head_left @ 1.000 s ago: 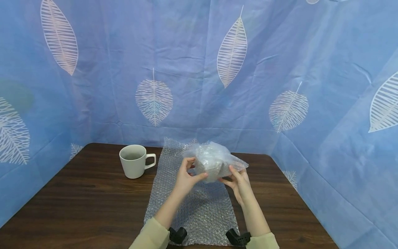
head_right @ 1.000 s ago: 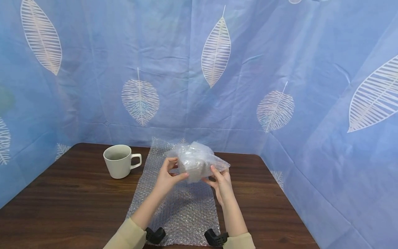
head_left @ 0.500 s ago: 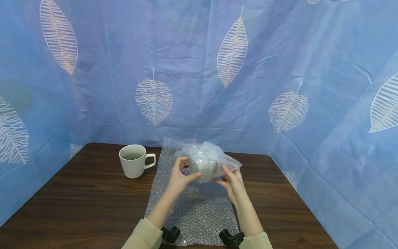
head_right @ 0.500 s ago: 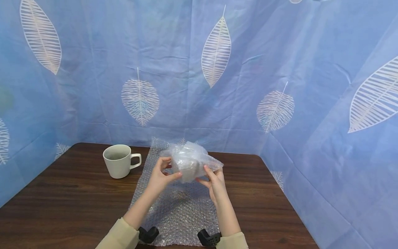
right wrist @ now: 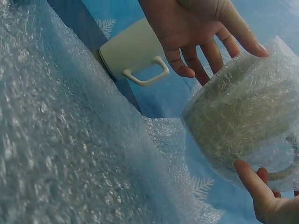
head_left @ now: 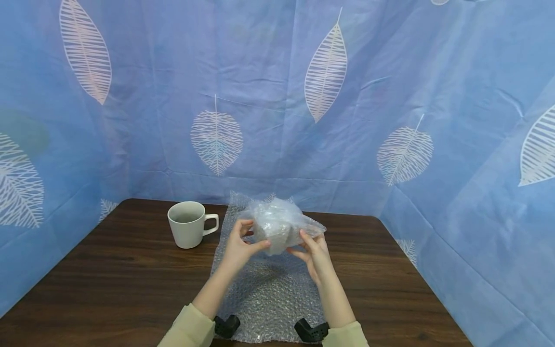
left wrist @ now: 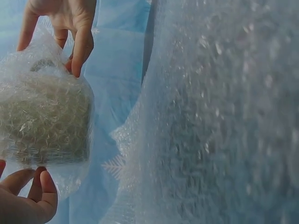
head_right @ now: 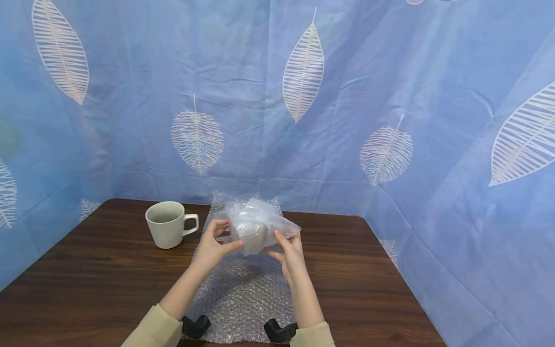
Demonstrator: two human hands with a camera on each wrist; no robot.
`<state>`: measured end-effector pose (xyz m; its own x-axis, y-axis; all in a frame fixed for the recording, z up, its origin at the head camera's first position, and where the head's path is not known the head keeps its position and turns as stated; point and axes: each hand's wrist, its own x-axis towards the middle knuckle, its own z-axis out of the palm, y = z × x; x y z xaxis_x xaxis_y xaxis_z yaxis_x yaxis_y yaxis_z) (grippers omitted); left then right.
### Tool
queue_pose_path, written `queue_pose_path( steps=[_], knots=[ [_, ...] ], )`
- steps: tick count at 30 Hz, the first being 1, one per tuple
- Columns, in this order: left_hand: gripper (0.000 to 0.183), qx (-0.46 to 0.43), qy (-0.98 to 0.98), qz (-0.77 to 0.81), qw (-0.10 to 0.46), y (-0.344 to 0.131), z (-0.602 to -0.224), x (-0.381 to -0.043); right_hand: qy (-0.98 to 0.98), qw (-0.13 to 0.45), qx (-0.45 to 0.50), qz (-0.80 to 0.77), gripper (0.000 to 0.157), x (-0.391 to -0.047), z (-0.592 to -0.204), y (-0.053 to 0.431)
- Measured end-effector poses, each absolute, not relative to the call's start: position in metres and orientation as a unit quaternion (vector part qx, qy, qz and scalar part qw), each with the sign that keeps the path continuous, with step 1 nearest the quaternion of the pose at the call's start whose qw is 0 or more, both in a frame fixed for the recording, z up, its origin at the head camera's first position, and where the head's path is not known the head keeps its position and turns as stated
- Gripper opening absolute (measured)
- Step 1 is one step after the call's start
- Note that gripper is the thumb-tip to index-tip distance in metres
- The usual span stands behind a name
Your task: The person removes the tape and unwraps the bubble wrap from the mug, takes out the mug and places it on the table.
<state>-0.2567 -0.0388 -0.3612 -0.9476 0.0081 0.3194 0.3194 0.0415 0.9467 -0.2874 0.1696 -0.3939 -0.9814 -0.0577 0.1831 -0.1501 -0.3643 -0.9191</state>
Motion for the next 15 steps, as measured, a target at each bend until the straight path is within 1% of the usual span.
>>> queue_pose_path(
  steps=[7, 15],
  knots=[
    [0.067, -0.108, -0.730, -0.664, 0.119, -0.043, -0.395, -0.284, -0.571, 0.031, 0.086, 0.816, 0.056, -0.289, -0.400, 0.165],
    [0.070, -0.090, -0.732, -0.669, 0.089, -0.045, -0.404, -0.289, -0.575, 0.025, 0.090, 0.813, 0.055, -0.292, -0.411, 0.165]
  ],
)
